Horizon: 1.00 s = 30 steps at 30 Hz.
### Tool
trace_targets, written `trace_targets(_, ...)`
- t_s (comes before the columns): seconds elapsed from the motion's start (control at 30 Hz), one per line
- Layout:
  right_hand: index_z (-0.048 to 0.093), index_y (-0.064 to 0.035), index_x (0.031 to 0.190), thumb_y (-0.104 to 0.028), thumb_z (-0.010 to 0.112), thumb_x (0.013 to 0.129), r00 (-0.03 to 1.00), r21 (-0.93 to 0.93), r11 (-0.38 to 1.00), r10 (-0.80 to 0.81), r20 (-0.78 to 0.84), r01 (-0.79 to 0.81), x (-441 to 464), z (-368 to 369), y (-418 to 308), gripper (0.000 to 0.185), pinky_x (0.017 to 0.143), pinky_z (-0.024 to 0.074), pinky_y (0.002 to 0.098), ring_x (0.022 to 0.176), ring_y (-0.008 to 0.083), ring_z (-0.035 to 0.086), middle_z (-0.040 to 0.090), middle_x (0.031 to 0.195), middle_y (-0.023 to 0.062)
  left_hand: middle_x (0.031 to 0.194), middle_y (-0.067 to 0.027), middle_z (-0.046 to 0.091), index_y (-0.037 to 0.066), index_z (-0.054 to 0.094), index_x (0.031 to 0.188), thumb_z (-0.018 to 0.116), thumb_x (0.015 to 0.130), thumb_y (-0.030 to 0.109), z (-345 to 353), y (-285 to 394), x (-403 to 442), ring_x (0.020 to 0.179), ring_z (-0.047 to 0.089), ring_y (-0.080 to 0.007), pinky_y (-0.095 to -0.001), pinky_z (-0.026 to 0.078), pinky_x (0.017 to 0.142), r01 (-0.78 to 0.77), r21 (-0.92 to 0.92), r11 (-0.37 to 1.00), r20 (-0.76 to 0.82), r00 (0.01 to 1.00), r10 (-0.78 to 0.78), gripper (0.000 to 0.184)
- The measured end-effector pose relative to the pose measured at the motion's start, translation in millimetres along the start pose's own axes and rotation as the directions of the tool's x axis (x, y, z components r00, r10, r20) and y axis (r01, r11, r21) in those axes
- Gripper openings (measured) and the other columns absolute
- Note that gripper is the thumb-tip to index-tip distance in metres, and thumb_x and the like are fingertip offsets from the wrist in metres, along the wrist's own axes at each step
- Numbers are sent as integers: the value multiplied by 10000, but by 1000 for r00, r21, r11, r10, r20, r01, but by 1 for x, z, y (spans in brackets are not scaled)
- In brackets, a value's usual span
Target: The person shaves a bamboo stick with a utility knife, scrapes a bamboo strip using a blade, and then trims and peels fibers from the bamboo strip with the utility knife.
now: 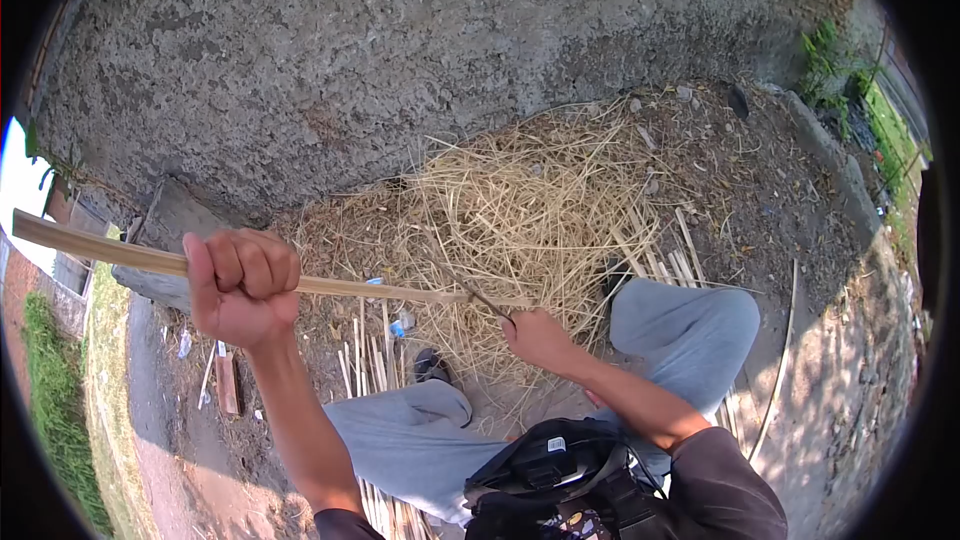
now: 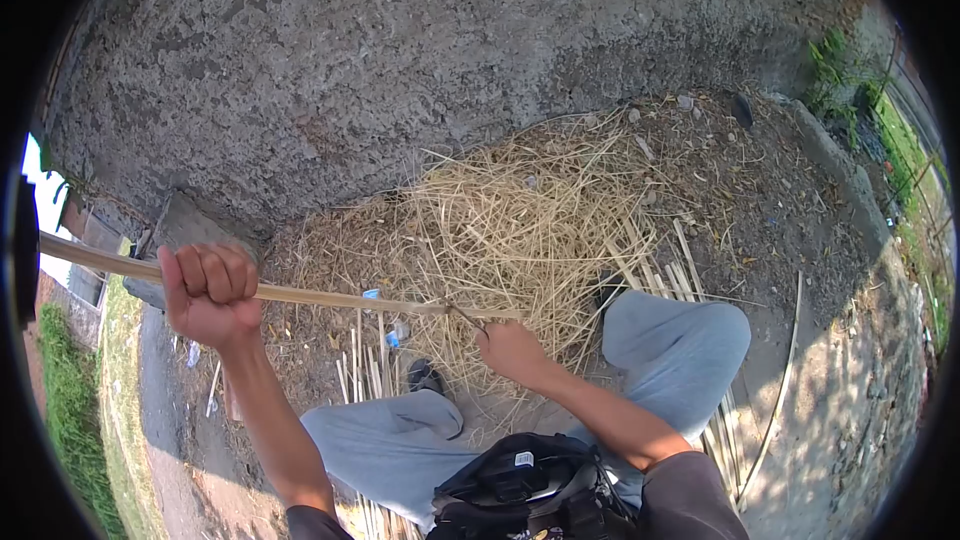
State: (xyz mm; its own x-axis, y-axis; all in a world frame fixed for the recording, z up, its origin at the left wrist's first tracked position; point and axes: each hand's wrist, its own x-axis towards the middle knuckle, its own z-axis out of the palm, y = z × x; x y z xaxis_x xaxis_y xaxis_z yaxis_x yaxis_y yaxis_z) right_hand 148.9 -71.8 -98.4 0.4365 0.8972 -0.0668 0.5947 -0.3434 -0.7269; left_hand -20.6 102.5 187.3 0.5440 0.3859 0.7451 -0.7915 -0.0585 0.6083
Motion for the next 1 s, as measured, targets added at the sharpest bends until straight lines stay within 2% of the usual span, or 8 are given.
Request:
trace_targets(0.13, 621, 58, 781, -296, 521, 923, 980, 132, 974, -192, 45, 184, -33, -21, -71, 395, 642, 521, 511, 645, 463, 616, 598, 654, 288, 368, 35, 204, 185, 200, 568, 296, 1045, 316, 20, 34, 7, 301, 102, -64, -228, 104, 278, 14, -28, 1000, 157, 988, -10, 504)
trace_targets(0.23, 613, 57, 775, -285, 514, 925, 985, 235, 964, -151, 88, 127, -25, 1, -61, 386, 648, 518, 517, 648, 468, 613, 594, 652, 291, 366, 39, 208, 185, 194, 570, 293, 1047, 312, 12, 22, -1, 291, 108, -58, -219, 122, 267, 36, 12, 999, 141, 989, -38, 504)
trace_targets(0.4, 638, 78, 828, -270, 506, 918, 986, -58, 998, 6, 166, 4, -4, 114, 109, 383, 665, 532, 510, 665, 460, 628, 616, 676, 279, 370, 53, 201, 191, 203, 567, 304, 1045, 306, -6, 6, -9, 288, 96, -44, -212, 109, 262, -14, 23, 1000, 29, 999, 13, 502)
trace_targets(0.53, 646, 71, 803, -245, 499, 921, 959, -111, 992, 91, 267, -63, 2, 75, 61, 368, 694, 517, 512, 692, 456, 623, 605, 667, 282, 378, 49, 196, 184, 204, 578, 316, 1042, 292, 0, 1, -8, 294, 97, -47, -213, 107, 266, 27, 36, 999, 30, 999, -28, 490)
trace_targets(0.7, 636, 67, 852, -280, 487, 930, 990, 204, 971, -137, 33, 127, -13, 23, -33, 385, 676, 517, 512, 669, 456, 622, 593, 636, 282, 379, 46, 196, 184, 203, 581, 329, 1038, 286, 2, -4, 1, 297, 99, -53, -214, 116, 265, 29, 1, 1000, 91, 995, -29, 484)
trace_targets(0.83, 643, 65, 914, -322, 462, 946, 994, 155, 986, -72, 88, 57, -19, 85, 39, 428, 669, 537, 505, 703, 469, 637, 624, 708, 290, 390, 46, 184, 183, 208, 583, 338, 1033, 284, -2, -7, -9, 312, 86, -60, -233, 95, 282, 57, 61, 997, 21, 998, -58, 479)
trace_targets(0.9, 647, 62, 922, -328, 476, 941, 976, -88, 996, 5, 219, 14, -24, 121, 105, 426, 673, 537, 504, 710, 477, 631, 623, 715, 294, 394, 47, 179, 183, 211, 583, 339, 1033, 281, -9, -6, -15, 317, 80, -60, -239, 85, 289, 58, 159, 986, -48, 998, -51, 478)
trace_targets(1.0, 652, 53, 931, -333, 488, 937, 956, -62, 983, 184, 227, -174, -1, 114, 74, 419, 664, 538, 503, 699, 475, 629, 619, 703, 296, 399, 50, 175, 183, 215, 583, 340, 1032, 274, -25, 9, -21, 323, 73, -61, -246, 75, 299, 73, 193, 979, -111, 992, -52, 475)
